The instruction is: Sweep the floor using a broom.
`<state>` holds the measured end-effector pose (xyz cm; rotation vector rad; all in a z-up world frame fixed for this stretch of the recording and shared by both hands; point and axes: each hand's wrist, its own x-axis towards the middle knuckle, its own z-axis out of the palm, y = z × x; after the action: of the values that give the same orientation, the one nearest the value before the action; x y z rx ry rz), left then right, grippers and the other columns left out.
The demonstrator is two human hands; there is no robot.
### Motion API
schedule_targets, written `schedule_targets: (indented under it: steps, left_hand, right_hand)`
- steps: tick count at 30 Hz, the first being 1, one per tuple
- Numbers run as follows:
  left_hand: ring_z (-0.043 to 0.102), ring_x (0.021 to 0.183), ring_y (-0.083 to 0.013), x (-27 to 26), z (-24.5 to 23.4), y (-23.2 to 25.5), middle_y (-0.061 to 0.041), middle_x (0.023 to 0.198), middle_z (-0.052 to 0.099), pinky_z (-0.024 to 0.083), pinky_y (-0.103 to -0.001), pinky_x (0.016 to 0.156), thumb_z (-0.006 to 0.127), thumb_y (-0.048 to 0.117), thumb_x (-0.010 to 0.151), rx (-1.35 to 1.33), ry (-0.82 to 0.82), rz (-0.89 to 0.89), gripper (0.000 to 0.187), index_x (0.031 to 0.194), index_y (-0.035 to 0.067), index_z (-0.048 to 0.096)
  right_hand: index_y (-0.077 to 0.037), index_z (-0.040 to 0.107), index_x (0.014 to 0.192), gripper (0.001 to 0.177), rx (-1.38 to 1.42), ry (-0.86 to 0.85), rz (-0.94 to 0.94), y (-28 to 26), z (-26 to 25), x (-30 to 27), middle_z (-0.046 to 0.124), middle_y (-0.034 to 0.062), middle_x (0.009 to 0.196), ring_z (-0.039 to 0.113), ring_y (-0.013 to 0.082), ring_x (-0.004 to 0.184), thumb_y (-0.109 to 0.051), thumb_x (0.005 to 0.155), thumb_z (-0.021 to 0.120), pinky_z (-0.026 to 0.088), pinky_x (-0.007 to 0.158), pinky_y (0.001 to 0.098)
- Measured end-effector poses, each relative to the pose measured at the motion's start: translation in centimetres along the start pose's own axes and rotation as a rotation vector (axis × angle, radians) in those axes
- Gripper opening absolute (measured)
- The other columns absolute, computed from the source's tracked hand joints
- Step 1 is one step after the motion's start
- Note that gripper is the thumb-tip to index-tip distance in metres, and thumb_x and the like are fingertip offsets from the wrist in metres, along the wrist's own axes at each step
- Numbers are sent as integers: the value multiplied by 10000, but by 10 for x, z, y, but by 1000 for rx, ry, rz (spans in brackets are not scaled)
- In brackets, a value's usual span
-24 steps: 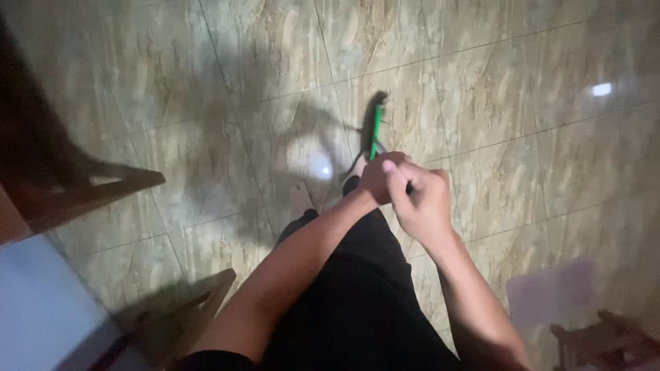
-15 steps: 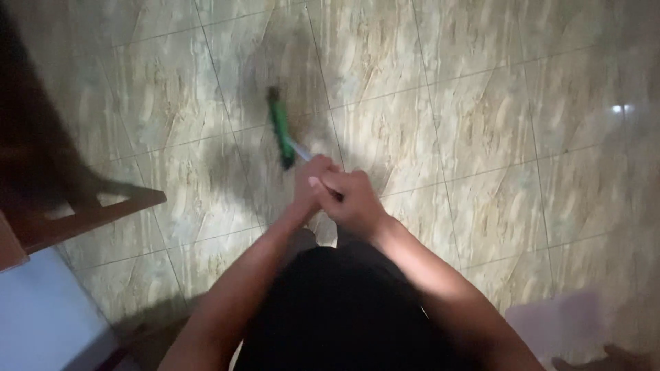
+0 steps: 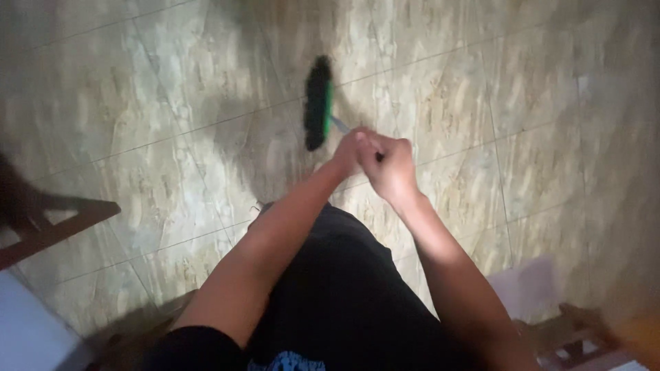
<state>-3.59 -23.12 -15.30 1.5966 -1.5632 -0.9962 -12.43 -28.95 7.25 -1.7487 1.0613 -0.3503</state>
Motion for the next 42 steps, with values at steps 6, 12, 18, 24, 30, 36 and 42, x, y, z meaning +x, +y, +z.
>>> schedule_targets:
  steps: [6, 12, 18, 24, 30, 36, 42]
  left_hand:
    - [711, 862, -357, 59, -11, 91, -146, 863, 737, 559, -481, 690, 766, 352, 686, -16, -88, -301, 308, 852, 96, 728]
    - [713, 849, -361, 26, -77, 88, -165, 879, 733, 557, -478, 731, 711, 313, 825, 168, -115, -396, 258, 822, 55, 711]
    - [650, 871, -369, -35, -179, 24, -139, 842, 666, 502, -482, 711, 717, 291, 799, 421, 193, -166, 224, 764, 77, 662]
    - [674, 869, -373, -55, -228, -110, -142, 860, 703, 530, -497, 739, 646, 161, 854, 742, 3, -184, 107, 814, 69, 682]
    - [699, 855, -368, -6, -200, -120, -147, 900, 727, 565, -474, 749, 599, 143, 870, 254, 7, -137, 134, 911, 99, 719]
    - [727, 873, -317, 71, -160, -36, -144, 931, 747, 552, -444, 726, 653, 294, 839, -45, -240, -159, 233, 940, 92, 712]
    - [713, 884, -349, 108, -169, -42, -124, 892, 725, 554, -445, 743, 680, 326, 804, -13, -249, 64, 251, 849, 80, 670]
  right_hand:
    - [-27, 743, 1003, 242, -9, 156, -7, -13, -52, 4, 533, 112, 585, 485, 82, 507, -213, 992, 588, 416, 482, 316]
    - [5, 587, 714, 414, 88, 98, -83, -37, -30, 8, 446, 151, 539, 415, 173, 492, -263, 1023, 649, 375, 486, 359]
    - [-2, 567, 701, 407, 219, -130, -303, -59, 56, 53, 461, 182, 567, 414, 275, 458, -279, 989, 642, 379, 482, 382]
    - [29, 526, 777, 400, 245, -296, -368, -43, 150, 120, 382, 223, 655, 340, 270, 539, -283, 1006, 625, 388, 516, 414]
    - [-22, 619, 892, 238, 161, -190, -232, -37, 128, 136, 546, 172, 783, 470, 144, 552, -247, 967, 617, 428, 511, 365]
    - [20, 557, 695, 381, -54, 104, -10, -66, 68, 126, 436, 205, 589, 398, 259, 503, -173, 999, 681, 421, 495, 390]
    - [-3, 548, 663, 384, -80, 211, -83, -110, 62, 142, 450, 154, 560, 390, 209, 450, -179, 977, 678, 384, 475, 357]
